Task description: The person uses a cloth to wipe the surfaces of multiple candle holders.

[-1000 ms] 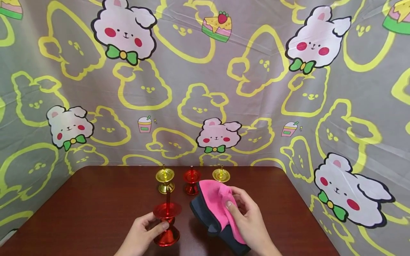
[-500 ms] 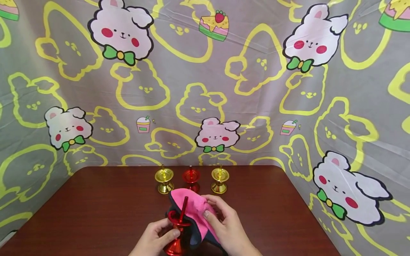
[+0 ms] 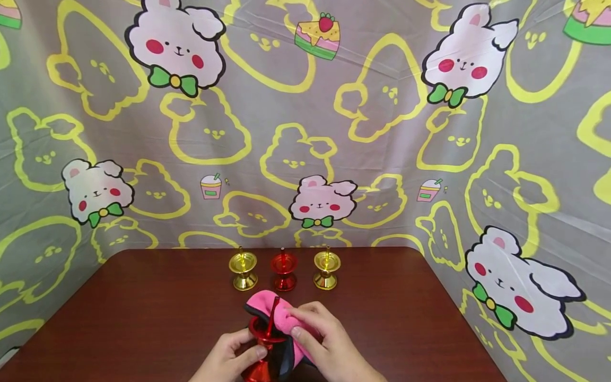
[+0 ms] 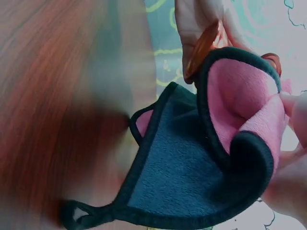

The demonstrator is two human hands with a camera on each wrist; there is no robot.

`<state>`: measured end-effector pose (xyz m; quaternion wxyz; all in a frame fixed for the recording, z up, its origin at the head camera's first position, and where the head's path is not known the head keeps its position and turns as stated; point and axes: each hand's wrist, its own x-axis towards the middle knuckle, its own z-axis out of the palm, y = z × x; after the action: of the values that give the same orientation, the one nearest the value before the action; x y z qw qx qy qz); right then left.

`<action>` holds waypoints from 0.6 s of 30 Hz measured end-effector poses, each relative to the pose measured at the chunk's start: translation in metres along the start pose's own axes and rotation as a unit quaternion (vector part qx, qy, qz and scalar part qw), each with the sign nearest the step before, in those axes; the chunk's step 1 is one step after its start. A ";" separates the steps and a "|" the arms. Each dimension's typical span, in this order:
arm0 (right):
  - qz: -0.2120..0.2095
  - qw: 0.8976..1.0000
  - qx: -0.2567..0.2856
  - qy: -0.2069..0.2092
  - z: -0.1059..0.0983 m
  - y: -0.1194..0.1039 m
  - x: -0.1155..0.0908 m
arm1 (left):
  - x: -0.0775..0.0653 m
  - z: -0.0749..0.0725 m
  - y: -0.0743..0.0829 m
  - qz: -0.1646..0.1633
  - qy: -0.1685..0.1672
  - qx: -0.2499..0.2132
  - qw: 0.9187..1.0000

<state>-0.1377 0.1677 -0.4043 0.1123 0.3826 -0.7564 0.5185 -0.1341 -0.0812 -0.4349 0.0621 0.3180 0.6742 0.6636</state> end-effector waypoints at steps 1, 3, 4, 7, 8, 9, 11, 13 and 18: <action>-0.005 1.000 0.000 -0.009 -0.001 0.000 0.000 | 0.000 0.000 0.000 0.007 0.001 0.007 1.000; -0.005 1.000 -0.003 -0.027 -0.003 0.001 0.001 | 0.000 0.000 -0.001 0.021 0.005 0.025 0.999; -0.002 0.999 -0.003 -0.038 -0.004 0.000 0.001 | -0.001 -0.001 -0.001 0.026 0.006 0.032 0.999; 0.035 0.996 0.019 -0.082 -0.010 -0.002 0.002 | -0.002 -0.001 -0.002 0.033 0.004 0.047 0.998; 0.042 0.994 0.026 -0.098 -0.012 -0.002 0.003 | -0.003 -0.001 -0.003 0.035 0.000 0.047 0.998; 0.050 0.992 0.034 -0.114 -0.015 -0.003 0.003 | -0.004 -0.001 -0.003 0.035 -0.005 0.045 0.998; 0.070 0.986 0.051 -0.143 -0.019 -0.005 0.004 | -0.005 0.000 -0.004 0.027 -0.018 0.033 0.999; 0.085 0.980 0.060 -0.169 -0.023 -0.007 0.005 | -0.006 0.000 -0.004 0.029 -0.030 0.022 0.999; 0.109 0.974 0.052 -0.193 -0.023 -0.007 0.006 | -0.008 0.001 -0.008 0.043 -0.038 0.017 0.998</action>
<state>-0.1420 0.1841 -0.3856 -0.1128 0.3963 -0.7727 0.4828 -0.1301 -0.0839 -0.4452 0.0529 0.3728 0.6685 0.6414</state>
